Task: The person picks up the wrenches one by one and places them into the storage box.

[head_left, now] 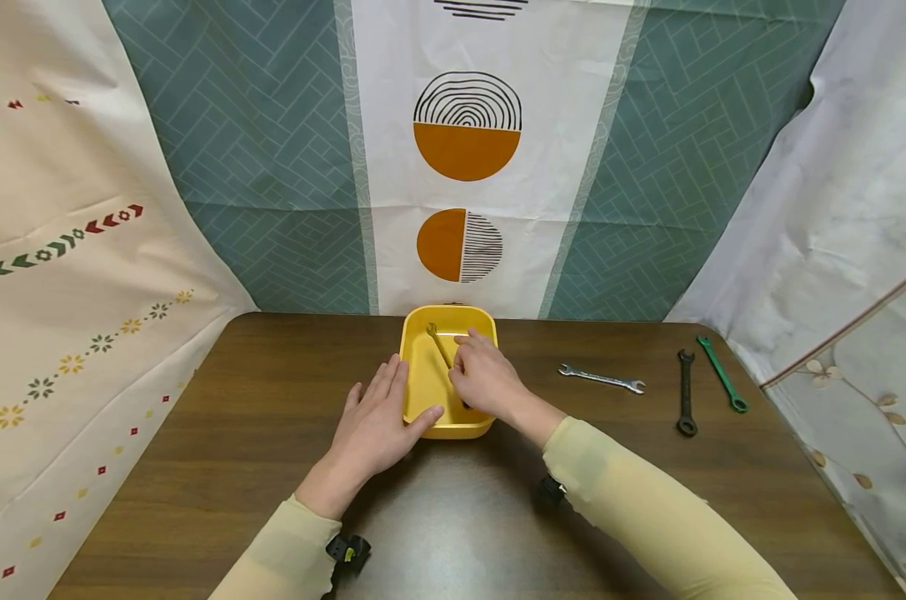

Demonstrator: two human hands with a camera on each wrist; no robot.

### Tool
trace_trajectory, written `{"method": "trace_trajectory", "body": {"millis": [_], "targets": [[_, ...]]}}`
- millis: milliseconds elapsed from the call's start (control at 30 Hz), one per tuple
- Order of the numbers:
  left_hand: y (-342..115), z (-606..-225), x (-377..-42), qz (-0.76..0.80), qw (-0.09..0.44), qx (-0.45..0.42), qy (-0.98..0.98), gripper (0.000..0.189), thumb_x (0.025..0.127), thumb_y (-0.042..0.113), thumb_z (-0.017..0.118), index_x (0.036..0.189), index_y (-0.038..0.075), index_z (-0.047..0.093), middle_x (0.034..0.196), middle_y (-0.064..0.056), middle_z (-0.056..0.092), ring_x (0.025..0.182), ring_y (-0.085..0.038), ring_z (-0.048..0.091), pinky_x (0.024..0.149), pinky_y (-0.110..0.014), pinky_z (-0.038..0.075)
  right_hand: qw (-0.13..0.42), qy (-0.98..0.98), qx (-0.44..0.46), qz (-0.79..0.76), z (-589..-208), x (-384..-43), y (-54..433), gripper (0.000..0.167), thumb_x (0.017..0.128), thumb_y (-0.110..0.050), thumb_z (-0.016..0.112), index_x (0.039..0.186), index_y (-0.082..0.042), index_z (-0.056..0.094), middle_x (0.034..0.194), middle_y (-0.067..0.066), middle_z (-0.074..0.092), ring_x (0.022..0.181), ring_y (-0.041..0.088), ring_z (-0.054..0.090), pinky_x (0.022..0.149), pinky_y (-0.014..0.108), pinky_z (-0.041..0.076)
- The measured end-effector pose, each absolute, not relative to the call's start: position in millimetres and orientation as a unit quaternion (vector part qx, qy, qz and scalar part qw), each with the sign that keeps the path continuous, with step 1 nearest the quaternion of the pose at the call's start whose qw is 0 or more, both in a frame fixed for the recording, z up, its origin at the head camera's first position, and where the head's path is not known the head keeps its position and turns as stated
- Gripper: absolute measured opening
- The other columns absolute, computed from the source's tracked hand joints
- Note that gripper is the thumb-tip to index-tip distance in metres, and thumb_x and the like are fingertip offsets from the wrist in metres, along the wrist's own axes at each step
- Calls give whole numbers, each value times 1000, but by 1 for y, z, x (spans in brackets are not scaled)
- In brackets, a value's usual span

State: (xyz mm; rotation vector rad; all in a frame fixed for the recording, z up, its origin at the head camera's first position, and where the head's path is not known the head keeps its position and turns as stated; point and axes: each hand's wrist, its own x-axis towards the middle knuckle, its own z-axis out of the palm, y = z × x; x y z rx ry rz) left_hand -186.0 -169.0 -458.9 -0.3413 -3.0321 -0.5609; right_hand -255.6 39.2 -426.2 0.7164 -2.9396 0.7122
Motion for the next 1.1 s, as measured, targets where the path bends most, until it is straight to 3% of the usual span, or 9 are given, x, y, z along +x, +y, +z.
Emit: {"method": "trace_trajectory", "body": {"millis": [533, 867, 1100], "targets": [[-169, -462, -187, -175, 23, -111, -978, 108, 105, 78, 50, 174, 0, 23, 183, -16, 19, 167, -38, 24, 128, -71, 22, 9, -960, 233, 153, -431, -262, 29, 25, 106, -14, 62, 82, -8, 66, 153, 19, 63, 160, 40, 39, 133, 55, 24], [-170, -461, -187, -177, 22, -113, -977, 107, 106, 77, 50, 174, 0, 23, 183, -16, 17, 167, -38, 23, 128, -72, 21, -15, -971, 224, 82, -436, -267, 22, 28, 109, -20, 61, 107, -1, 81, 158, 16, 60, 162, 37, 36, 135, 52, 18], [-169, -460, -187, -179, 22, -112, -977, 106, 105, 76, 51, 174, -1, 25, 183, -16, 18, 167, -38, 22, 127, -72, 22, -28, -975, 215, 55, -436, -267, 19, 36, 107, -21, 62, 127, 2, 79, 158, 14, 61, 163, 35, 35, 135, 52, 15]]}}
